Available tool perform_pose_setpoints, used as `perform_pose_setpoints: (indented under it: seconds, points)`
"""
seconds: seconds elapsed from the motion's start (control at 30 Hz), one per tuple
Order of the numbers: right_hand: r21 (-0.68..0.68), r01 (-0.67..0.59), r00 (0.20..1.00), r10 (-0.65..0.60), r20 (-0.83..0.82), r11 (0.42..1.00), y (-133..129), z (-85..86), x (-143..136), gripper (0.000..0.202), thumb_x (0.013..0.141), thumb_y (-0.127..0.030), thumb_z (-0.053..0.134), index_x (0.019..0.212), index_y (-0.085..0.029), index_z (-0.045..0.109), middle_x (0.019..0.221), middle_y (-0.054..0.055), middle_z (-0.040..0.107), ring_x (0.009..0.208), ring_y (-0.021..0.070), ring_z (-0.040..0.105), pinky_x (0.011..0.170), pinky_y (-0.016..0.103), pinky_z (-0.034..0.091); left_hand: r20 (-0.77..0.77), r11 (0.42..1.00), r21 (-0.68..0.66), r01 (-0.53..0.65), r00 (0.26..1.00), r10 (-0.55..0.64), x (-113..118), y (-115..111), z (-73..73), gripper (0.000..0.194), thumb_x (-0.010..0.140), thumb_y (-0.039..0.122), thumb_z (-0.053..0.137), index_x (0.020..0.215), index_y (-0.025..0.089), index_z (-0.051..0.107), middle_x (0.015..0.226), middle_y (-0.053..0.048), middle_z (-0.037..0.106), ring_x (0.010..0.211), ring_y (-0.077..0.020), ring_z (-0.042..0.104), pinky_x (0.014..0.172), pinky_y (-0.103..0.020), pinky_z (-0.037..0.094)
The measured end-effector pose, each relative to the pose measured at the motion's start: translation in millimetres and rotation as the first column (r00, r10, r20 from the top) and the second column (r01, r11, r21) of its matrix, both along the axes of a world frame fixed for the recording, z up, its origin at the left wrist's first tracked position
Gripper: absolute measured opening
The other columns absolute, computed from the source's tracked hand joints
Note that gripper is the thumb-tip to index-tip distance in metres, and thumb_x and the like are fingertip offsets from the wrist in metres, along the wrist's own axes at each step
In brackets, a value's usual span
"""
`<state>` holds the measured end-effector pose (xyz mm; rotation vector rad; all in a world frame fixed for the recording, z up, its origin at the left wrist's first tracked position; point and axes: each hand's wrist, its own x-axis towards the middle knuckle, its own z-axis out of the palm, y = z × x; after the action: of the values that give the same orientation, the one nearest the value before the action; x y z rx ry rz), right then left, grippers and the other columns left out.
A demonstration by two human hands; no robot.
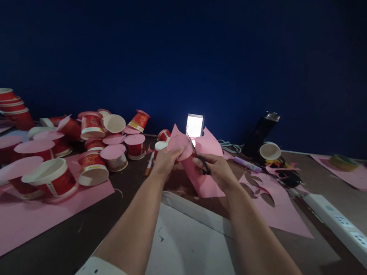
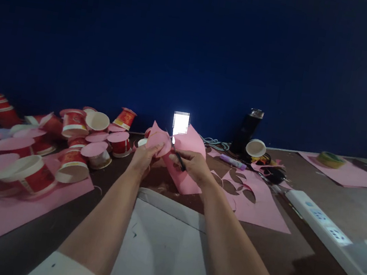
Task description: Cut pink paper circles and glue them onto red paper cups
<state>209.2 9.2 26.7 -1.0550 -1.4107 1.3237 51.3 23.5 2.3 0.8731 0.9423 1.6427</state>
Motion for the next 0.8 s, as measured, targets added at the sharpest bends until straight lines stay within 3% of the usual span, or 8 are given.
perform_pose_setpoints:
  seconds: [0.2,0.37,0.63,0.8]
  points:
    - [0.063,-0.014,0.998,0.01,0.062,0.998,1.2,1.6,-0.2,0.051,0.058,-0.039,0.077,0.1,-0.012,0.073,0.055,-0.001,0.056,0.052,0.0093,0.046,0.053,0.026,0.041,0.0,0.997,-0.075,0.005,1.0,-0.005,-0.7,-2.8,3.1,0.043,0.053,0.035,0.079,0.088,0.012,0.068,0.082,-0.006,0.068,0.065,-0.0138,0.06,0.052,-0.022,0.042]
    - [0.066,-0.008,0.998,0.003,0.062,0.998,2.3,-1.6,1.6,0.056,0.057,-0.041,0.077,0.103,-0.011,0.071,0.057,0.0,0.056,0.053,0.0094,0.045,0.052,0.026,0.041,0.048,0.996,-0.084,0.035,0.998,-0.031,-1.6,-2.5,3.6,0.046,0.05,0.035,0.08,0.088,0.012,0.068,0.077,-0.005,0.066,0.063,-0.012,0.058,0.051,-0.02,0.039]
    - [0.068,0.031,0.996,-0.036,0.078,0.997,0.2,-3.0,1.2,0.055,0.058,-0.043,0.076,0.102,-0.012,0.072,0.056,-0.001,0.056,0.051,0.0085,0.045,0.049,0.024,0.04,0.084,0.996,-0.088,-0.006,0.996,0.014,-1.9,0.4,0.1,0.045,0.051,0.033,0.079,0.09,0.013,0.068,0.079,-0.003,0.066,0.062,-0.0098,0.057,0.051,-0.019,0.039]
    - [0.106,0.077,0.994,-0.084,0.071,0.991,-0.8,-5.1,-0.4,0.051,0.06,-0.045,0.075,0.1,-0.012,0.073,0.054,-0.001,0.056,0.049,0.0086,0.045,0.049,0.025,0.04,0.065,0.994,-0.092,-0.061,0.996,0.067,-2.6,2.9,-0.5,0.044,0.052,0.034,0.078,0.087,0.011,0.066,0.067,-0.001,0.062,0.049,-0.0062,0.048,0.043,-0.018,0.033]
